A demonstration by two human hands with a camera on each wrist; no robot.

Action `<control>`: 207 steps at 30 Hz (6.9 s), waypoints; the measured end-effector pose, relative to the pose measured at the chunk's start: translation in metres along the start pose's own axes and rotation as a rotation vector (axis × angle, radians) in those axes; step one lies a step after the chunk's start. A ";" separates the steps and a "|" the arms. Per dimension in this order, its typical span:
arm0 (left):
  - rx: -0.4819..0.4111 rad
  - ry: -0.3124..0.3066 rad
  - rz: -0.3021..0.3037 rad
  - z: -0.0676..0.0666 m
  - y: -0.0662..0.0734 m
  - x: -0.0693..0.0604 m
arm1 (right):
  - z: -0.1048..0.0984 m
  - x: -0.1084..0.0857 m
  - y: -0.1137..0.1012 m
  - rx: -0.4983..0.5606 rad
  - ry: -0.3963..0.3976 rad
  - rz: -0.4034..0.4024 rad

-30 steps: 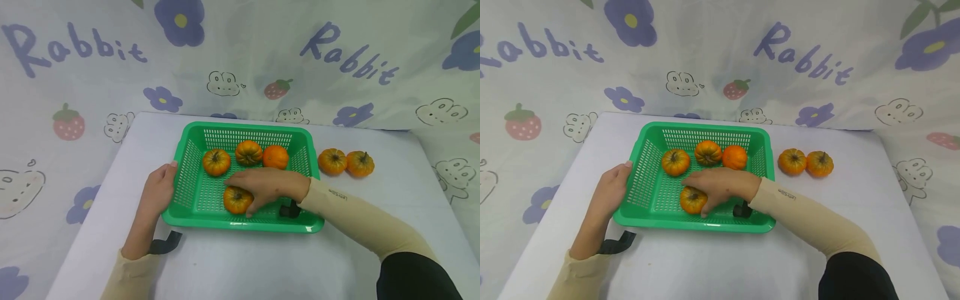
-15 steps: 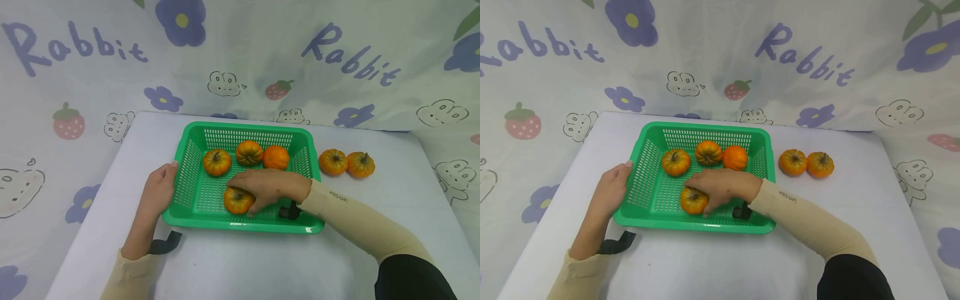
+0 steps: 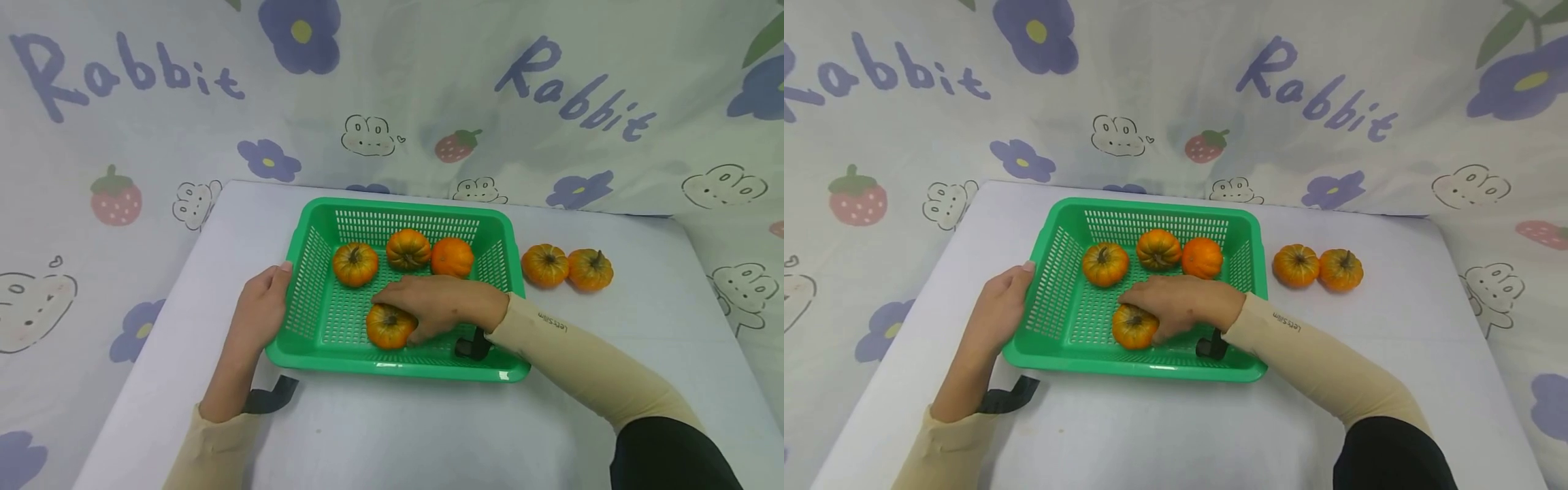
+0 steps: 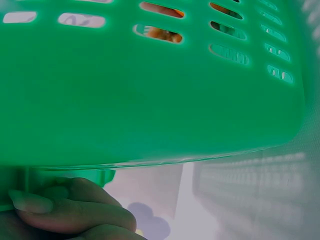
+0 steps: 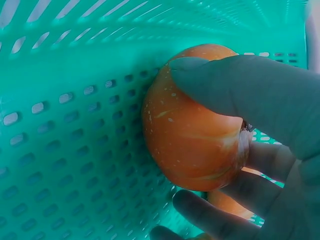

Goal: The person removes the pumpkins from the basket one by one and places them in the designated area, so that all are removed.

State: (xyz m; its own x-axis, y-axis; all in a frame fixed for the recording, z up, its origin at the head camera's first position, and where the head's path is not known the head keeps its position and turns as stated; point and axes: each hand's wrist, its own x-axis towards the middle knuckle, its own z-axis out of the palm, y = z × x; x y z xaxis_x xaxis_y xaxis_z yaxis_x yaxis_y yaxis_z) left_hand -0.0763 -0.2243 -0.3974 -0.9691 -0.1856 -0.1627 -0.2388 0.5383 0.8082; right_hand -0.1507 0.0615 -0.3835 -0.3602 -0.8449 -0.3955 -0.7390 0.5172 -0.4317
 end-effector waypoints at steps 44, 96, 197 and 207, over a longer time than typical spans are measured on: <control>-0.003 0.003 -0.002 0.000 0.002 0.000 | -0.016 -0.014 0.000 0.110 0.256 0.032; 0.013 0.024 -0.007 0.002 0.003 -0.001 | -0.012 -0.119 -0.011 0.137 0.449 0.146; 0.027 0.028 0.002 0.002 0.000 0.000 | 0.080 -0.290 0.169 0.523 0.859 0.992; 0.015 0.024 0.002 0.002 0.001 -0.001 | 0.090 -0.289 0.186 0.521 0.847 1.019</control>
State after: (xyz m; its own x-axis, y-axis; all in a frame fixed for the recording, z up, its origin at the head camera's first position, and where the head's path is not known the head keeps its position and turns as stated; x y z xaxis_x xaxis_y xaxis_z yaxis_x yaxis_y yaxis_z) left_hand -0.0754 -0.2222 -0.3975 -0.9678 -0.2039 -0.1474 -0.2380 0.5511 0.7998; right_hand -0.1328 0.4138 -0.4226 -0.9622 0.1924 -0.1926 0.2695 0.7725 -0.5750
